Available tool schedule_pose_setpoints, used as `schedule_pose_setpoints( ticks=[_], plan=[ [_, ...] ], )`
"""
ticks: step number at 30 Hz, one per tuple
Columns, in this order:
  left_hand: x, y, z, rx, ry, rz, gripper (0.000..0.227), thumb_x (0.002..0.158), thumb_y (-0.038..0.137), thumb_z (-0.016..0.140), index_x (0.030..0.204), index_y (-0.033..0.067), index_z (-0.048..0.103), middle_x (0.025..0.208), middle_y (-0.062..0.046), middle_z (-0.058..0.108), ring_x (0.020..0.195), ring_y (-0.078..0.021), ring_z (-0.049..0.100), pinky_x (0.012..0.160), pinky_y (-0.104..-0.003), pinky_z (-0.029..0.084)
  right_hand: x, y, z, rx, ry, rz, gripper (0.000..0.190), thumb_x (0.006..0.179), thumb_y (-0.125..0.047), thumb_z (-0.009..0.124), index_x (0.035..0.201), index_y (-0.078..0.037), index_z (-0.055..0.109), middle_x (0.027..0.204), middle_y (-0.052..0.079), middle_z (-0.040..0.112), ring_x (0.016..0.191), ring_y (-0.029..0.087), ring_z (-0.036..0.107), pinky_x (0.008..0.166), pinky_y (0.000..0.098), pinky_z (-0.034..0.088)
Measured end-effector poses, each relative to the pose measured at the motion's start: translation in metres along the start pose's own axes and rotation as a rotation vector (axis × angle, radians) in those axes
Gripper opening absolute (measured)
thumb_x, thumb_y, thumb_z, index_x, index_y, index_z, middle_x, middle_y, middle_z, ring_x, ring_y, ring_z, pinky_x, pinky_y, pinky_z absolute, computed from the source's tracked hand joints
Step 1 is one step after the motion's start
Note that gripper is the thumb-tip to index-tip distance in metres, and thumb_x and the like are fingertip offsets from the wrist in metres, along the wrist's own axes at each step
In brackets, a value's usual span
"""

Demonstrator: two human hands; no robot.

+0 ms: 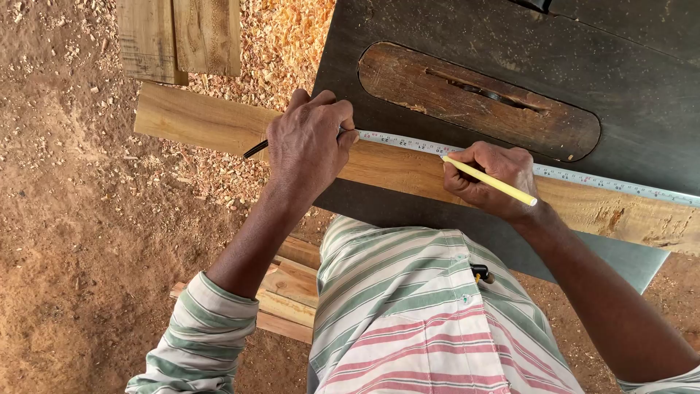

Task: Measure several pieces of wood using a tape measure and mark cut lines with a pencil and try square on a workbench.

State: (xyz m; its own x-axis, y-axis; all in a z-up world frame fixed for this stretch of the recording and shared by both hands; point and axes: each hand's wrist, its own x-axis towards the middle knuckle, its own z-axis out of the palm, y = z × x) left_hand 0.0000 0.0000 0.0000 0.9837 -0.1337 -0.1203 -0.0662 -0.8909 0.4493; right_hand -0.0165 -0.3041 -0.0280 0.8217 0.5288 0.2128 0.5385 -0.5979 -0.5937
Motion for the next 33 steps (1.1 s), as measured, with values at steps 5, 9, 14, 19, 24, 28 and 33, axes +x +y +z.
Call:
schedule_pose_setpoints(
  ticks=[5, 9, 14, 19, 24, 28, 33],
  plan=[
    [0.001, 0.000, 0.000, 0.016, -0.013, 0.001, 0.016, 0.081, 0.024, 0.086, 0.083, 0.0139, 0.074, 0.087, 0.003, 0.070, 0.092, -0.0209, 0.063, 0.063, -0.039, 0.055, 0.000, 0.000, -0.002, 0.020, -0.017, -0.015, 0.016, 0.093, -0.012, 0.080, 0.088, -0.004, 0.068, 0.077, 0.007, 0.074, 0.065, 0.012, 0.072, 0.056, 0.0254, 0.059],
    [0.000, 0.001, -0.001, 0.012, -0.014, -0.002, 0.017, 0.079, 0.025, 0.086, 0.082, 0.0136, 0.074, 0.087, 0.002, 0.070, 0.092, -0.0210, 0.063, 0.064, -0.039, 0.055, 0.002, -0.005, -0.003, 0.016, -0.006, -0.022, 0.015, 0.095, -0.013, 0.079, 0.090, -0.004, 0.067, 0.078, 0.007, 0.073, 0.067, 0.012, 0.072, 0.058, 0.0254, 0.060],
    [-0.002, 0.000, -0.007, 0.001, -0.002, 0.024, 0.015, 0.082, 0.023, 0.085, 0.083, 0.0140, 0.073, 0.087, 0.002, 0.070, 0.086, -0.0216, 0.064, 0.068, -0.041, 0.054, 0.003, -0.005, -0.002, 0.001, -0.014, -0.036, 0.014, 0.091, -0.012, 0.080, 0.091, -0.005, 0.067, 0.078, 0.006, 0.073, 0.067, 0.013, 0.072, 0.057, 0.0272, 0.059],
    [0.001, 0.004, -0.006, 0.010, -0.044, 0.025, 0.015, 0.082, 0.023, 0.086, 0.081, 0.0154, 0.073, 0.082, 0.002, 0.070, 0.083, -0.0227, 0.064, 0.062, -0.043, 0.053, 0.000, 0.001, -0.007, 0.050, -0.010, -0.007, 0.015, 0.089, -0.011, 0.081, 0.094, -0.010, 0.066, 0.076, 0.002, 0.070, 0.065, 0.013, 0.070, 0.054, 0.0286, 0.055],
    [0.000, 0.009, -0.008, 0.081, 0.022, 0.029, 0.016, 0.081, 0.024, 0.088, 0.080, 0.0176, 0.074, 0.085, 0.004, 0.073, 0.085, -0.0221, 0.064, 0.060, -0.041, 0.051, -0.015, 0.011, -0.011, 0.695, -0.237, 0.259, 0.006, 0.104, -0.016, 0.061, 0.105, -0.012, 0.066, 0.087, -0.002, 0.072, 0.068, 0.010, 0.068, 0.057, 0.0246, 0.054],
    [0.002, 0.005, -0.001, 0.128, -0.058, -0.009, 0.018, 0.082, 0.029, 0.088, 0.082, 0.0183, 0.075, 0.086, 0.005, 0.074, 0.085, -0.0214, 0.064, 0.059, -0.040, 0.052, -0.005, 0.008, -0.001, 0.088, 0.051, -0.104, 0.012, 0.096, -0.018, 0.071, 0.098, -0.009, 0.063, 0.079, 0.001, 0.069, 0.064, 0.011, 0.068, 0.054, 0.0269, 0.058],
    [-0.001, 0.017, -0.012, 0.129, -0.064, -0.061, 0.016, 0.078, 0.029, 0.089, 0.084, 0.0211, 0.077, 0.090, 0.004, 0.074, 0.093, -0.0222, 0.066, 0.064, -0.043, 0.054, -0.014, 0.021, 0.009, 0.275, 0.013, -0.023, 0.013, 0.101, -0.022, 0.069, 0.099, -0.010, 0.065, 0.083, -0.002, 0.071, 0.070, 0.007, 0.072, 0.057, 0.0220, 0.062]
  ],
)
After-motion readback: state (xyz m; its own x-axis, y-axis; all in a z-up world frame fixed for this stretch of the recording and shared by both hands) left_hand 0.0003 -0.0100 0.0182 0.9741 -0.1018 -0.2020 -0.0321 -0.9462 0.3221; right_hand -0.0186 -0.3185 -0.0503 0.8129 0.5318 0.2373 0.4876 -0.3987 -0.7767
